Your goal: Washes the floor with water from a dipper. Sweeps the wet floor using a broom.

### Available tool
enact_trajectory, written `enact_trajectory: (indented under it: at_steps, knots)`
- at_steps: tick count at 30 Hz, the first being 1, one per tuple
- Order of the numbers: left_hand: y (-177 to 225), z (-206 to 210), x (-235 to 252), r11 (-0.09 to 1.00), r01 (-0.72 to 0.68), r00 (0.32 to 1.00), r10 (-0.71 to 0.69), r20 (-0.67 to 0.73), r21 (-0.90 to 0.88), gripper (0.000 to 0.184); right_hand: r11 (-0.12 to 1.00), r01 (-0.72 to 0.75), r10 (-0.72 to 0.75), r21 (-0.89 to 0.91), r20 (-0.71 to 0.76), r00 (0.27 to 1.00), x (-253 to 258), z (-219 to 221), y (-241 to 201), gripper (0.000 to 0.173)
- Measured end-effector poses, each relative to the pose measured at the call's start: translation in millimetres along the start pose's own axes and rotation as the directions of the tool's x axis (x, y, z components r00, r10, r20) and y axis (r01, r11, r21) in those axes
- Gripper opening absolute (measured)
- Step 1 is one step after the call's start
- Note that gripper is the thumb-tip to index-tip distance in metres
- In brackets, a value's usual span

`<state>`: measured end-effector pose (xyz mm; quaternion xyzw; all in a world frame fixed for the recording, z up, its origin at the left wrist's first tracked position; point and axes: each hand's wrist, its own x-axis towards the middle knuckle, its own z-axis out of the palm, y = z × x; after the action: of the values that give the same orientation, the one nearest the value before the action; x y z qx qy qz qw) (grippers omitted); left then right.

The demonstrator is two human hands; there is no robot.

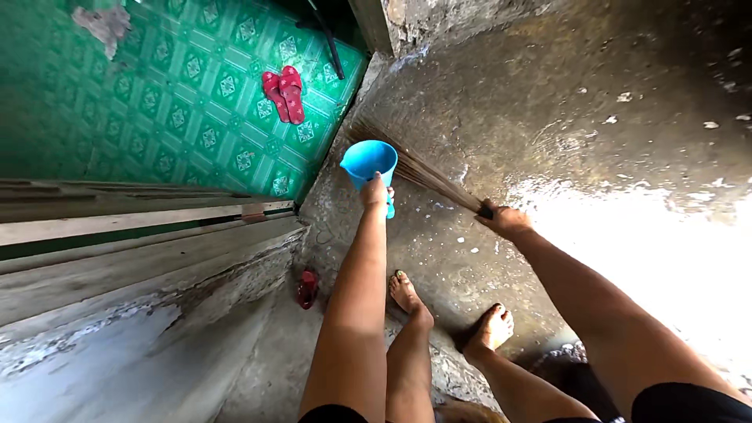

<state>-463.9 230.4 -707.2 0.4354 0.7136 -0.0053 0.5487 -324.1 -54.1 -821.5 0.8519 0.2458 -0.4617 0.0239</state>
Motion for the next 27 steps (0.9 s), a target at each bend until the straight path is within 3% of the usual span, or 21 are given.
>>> enact_trajectory:
  at_steps: [4, 6, 8, 11, 15, 18, 23, 27]
  knots:
    - [-52, -28, -13, 0.989, 0.057, 0.997, -0.050, 0.055, -0.134, 0.044, 0.979, -0.111, 0.128, 0.173, -0.092, 0.987, 14, -16, 13, 0.063]
    - [-91, -39, -14, 0.981, 0.048, 0.997, -0.037, 0.063, -0.189, 0.043, 0.937, -0.117, 0.153, 0.328, -0.088, 0.984, 11, -2, -8, 0.060]
    - [-132, -51, -19, 0.978, 0.049, 0.998, -0.040, 0.045, -0.204, 0.042, 0.926, -0.104, 0.116, 0.362, -0.010, 0.993, -4, 33, -34, 0.061]
    - [-175, -75, -38, 0.978, 0.098, 0.994, -0.104, -0.023, -0.184, 0.041, 0.978, -0.040, 0.004, 0.207, 0.172, 0.985, -40, 90, -60, 0.071]
    - [-219, -118, -63, 0.975, 0.152, 0.980, -0.170, -0.104, -0.163, 0.042, 0.985, 0.155, -0.120, -0.075, 0.351, 0.929, -87, 114, -72, 0.072]
    - [-239, -148, -78, 0.975, 0.173, 0.971, -0.193, -0.138, -0.140, 0.042, 0.968, 0.197, -0.140, -0.154, 0.319, 0.937, -100, 94, -69, 0.071]
    - [-257, -184, -92, 0.979, 0.191, 0.965, -0.201, -0.171, -0.073, 0.043, 0.996, 0.026, -0.012, -0.087, 0.159, 0.987, -101, 63, -32, 0.068]
    - [-253, -195, -106, 0.980, 0.191, 0.961, -0.199, -0.190, -0.062, 0.044, 0.999, -0.032, 0.035, -0.018, 0.198, 0.980, -156, 91, -43, 0.070]
